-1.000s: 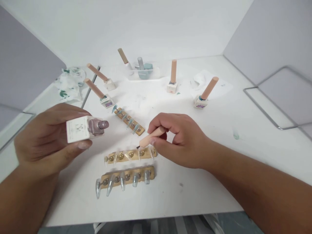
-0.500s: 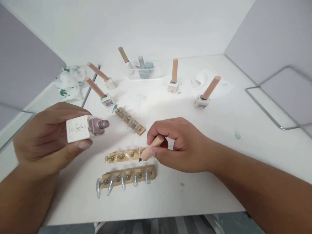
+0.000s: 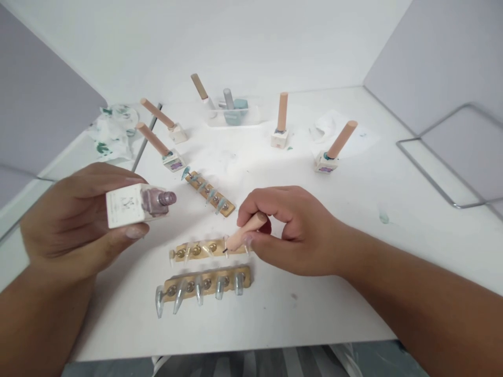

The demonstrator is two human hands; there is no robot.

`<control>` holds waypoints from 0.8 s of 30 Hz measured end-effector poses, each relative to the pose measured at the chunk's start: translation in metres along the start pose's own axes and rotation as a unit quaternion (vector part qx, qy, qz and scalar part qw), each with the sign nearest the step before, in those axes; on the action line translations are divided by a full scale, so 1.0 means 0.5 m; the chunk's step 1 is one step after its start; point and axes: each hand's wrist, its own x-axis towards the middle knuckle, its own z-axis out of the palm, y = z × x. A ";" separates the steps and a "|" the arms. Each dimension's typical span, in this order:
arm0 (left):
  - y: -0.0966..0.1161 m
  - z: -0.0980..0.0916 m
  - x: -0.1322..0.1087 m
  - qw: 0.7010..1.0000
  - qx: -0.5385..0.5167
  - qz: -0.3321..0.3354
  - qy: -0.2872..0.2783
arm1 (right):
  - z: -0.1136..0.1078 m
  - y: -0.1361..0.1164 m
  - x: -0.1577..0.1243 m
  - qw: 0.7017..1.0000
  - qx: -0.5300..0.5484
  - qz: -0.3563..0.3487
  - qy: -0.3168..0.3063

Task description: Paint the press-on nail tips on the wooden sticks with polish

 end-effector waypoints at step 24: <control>0.001 0.002 0.000 1.000 0.020 0.002 0.004 | -0.001 0.006 0.002 0.997 -0.029 -0.057 -0.044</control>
